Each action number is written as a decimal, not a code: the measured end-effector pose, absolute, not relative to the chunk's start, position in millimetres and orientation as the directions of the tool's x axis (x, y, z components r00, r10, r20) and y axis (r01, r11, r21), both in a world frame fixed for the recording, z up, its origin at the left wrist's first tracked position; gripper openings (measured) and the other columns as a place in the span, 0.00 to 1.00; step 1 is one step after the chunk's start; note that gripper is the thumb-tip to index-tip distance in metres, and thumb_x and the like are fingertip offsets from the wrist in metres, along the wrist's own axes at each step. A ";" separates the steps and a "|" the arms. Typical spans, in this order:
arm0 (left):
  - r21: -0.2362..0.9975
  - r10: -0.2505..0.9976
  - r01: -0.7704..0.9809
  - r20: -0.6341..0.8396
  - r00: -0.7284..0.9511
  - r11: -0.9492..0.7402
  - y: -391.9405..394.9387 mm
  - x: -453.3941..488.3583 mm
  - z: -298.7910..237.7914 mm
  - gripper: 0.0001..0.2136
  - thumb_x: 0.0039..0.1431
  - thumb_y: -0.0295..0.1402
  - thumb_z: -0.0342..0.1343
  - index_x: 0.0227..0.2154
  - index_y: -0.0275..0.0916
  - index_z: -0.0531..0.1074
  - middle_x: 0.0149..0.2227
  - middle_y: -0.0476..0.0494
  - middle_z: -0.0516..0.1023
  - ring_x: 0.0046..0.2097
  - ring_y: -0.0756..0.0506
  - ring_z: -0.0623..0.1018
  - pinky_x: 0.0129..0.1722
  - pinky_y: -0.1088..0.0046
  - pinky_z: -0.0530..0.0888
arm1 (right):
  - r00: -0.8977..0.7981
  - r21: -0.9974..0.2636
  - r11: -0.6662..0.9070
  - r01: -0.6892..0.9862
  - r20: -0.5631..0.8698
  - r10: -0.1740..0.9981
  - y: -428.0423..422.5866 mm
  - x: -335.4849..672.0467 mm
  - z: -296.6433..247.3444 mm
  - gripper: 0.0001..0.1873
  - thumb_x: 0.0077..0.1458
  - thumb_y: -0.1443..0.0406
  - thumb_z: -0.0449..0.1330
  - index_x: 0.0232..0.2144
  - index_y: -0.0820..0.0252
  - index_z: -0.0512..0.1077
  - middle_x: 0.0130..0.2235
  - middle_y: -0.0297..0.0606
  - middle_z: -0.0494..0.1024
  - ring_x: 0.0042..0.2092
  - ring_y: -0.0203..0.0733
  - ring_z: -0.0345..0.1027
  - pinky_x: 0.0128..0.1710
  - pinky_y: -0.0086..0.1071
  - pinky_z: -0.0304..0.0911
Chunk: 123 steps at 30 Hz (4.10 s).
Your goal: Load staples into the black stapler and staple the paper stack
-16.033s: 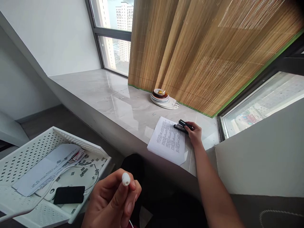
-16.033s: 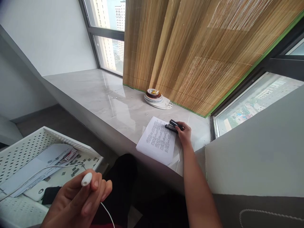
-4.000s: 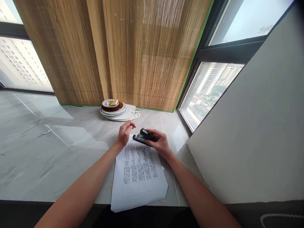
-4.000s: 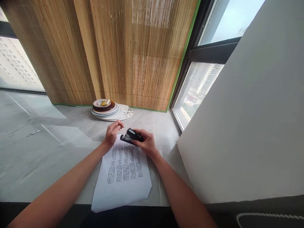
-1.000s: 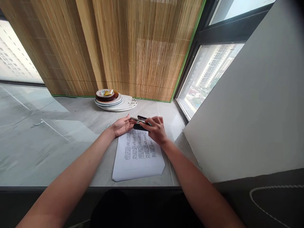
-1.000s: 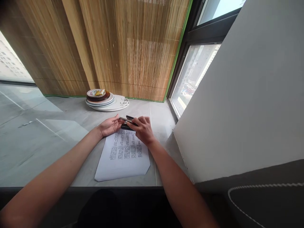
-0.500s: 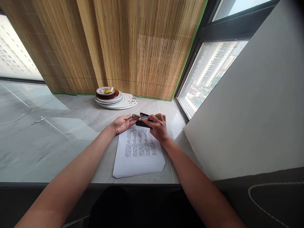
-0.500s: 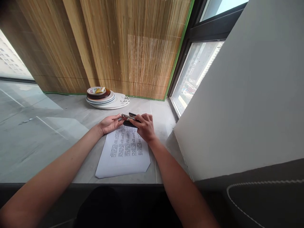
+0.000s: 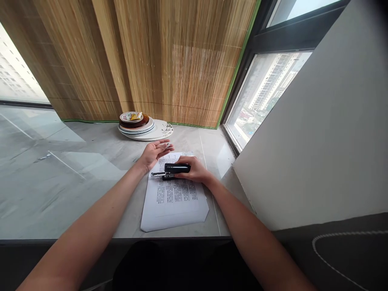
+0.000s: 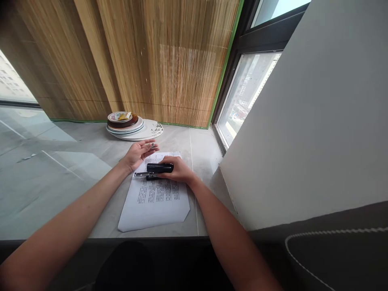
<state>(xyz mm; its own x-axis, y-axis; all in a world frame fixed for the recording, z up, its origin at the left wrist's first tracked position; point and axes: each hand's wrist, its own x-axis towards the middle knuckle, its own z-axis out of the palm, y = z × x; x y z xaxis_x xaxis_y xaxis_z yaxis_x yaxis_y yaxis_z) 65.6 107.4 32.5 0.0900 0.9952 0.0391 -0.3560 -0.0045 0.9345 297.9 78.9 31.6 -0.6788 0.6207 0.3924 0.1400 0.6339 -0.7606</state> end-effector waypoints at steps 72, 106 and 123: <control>0.587 0.882 0.680 0.428 0.200 -0.439 31.2 15.4 26.9 0.13 0.63 0.24 0.42 0.39 0.40 0.72 0.41 0.43 0.71 0.42 0.43 0.74 0.47 0.65 0.73 | -0.653 -0.683 0.719 0.127 0.488 0.579 76.7 293.3 23.0 0.17 0.57 0.57 0.71 0.47 0.54 0.79 0.43 0.39 0.82 0.44 0.48 0.76 0.47 0.41 0.69; 0.579 0.792 0.540 0.429 0.435 -0.611 29.2 25.4 33.4 0.09 0.66 0.40 0.60 0.41 0.42 0.79 0.46 0.39 0.78 0.51 0.40 0.75 0.57 0.59 0.72 | -0.586 -0.653 0.736 0.177 0.531 0.612 78.8 292.7 20.7 0.14 0.55 0.57 0.70 0.43 0.54 0.80 0.39 0.38 0.80 0.40 0.45 0.73 0.44 0.38 0.66; 0.635 0.801 0.490 0.428 0.419 -0.596 28.1 27.0 33.3 0.09 0.64 0.38 0.63 0.43 0.41 0.79 0.45 0.41 0.79 0.48 0.42 0.79 0.53 0.63 0.76 | -0.591 -0.659 0.733 0.171 0.526 0.611 77.7 292.4 21.4 0.14 0.56 0.56 0.70 0.43 0.53 0.80 0.38 0.38 0.80 0.39 0.45 0.73 0.43 0.38 0.67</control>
<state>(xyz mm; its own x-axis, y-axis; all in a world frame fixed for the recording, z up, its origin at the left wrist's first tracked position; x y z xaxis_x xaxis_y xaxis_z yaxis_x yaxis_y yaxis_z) 27.0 28.1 33.3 0.4185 0.8008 0.4285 0.4905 -0.5964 0.6354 292.4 77.7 21.4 -0.5915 0.6112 0.5260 0.1712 0.7326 -0.6588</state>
